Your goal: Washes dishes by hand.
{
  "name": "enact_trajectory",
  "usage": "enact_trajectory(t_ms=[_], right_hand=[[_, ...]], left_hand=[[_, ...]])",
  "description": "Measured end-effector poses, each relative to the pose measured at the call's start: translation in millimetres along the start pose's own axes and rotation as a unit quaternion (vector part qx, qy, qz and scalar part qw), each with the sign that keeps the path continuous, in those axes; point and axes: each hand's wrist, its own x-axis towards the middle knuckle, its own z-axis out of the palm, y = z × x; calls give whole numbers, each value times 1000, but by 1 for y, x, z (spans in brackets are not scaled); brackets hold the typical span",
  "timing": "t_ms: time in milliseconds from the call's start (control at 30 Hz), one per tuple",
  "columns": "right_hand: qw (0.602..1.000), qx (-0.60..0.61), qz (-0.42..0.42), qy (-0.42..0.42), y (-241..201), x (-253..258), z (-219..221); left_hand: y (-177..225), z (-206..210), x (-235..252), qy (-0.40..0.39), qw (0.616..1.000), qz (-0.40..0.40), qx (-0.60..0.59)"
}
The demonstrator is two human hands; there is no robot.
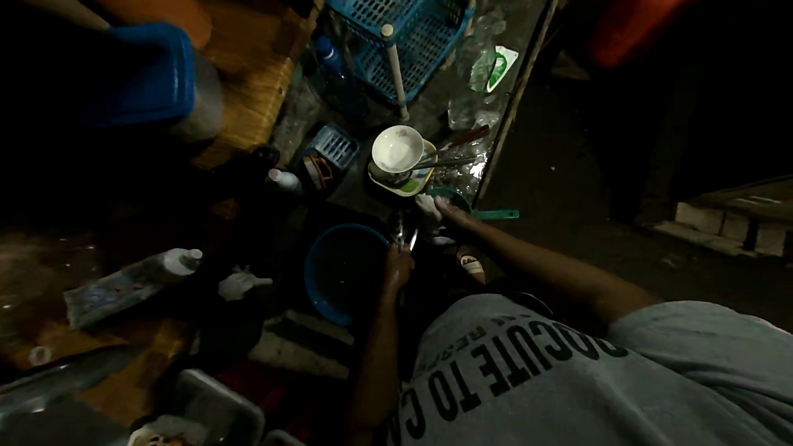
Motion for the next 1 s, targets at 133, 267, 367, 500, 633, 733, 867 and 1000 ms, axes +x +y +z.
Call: enact_trajectory(t_ms=[133, 267, 367, 500, 633, 733, 867, 1000], right_hand=[[984, -22, -150, 91, 23, 14, 3], [962, -37, -178, 205, 13, 19, 4], [944, -56, -138, 295, 8, 22, 11], [957, -13, -103, 270, 15, 23, 17], [978, 102, -127, 132, 8, 14, 12], [970, 39, -173, 164, 3, 22, -1], [949, 21, -156, 273, -5, 33, 4], [939, 24, 5, 344, -15, 34, 29]], left_hand=[[21, 19, -5, -36, 999, 19, -15], [24, 25, -5, -53, 998, 43, 7], [27, 28, -5, -41, 997, 59, 33], [29, 23, 2, -29, 998, 54, 27], [27, 14, 1, -39, 999, 32, 5], [26, 13, -6, -49, 998, 37, 6], [27, 23, -10, -20, 998, 59, -4], [31, 33, -2, 19, 997, 67, 20]])
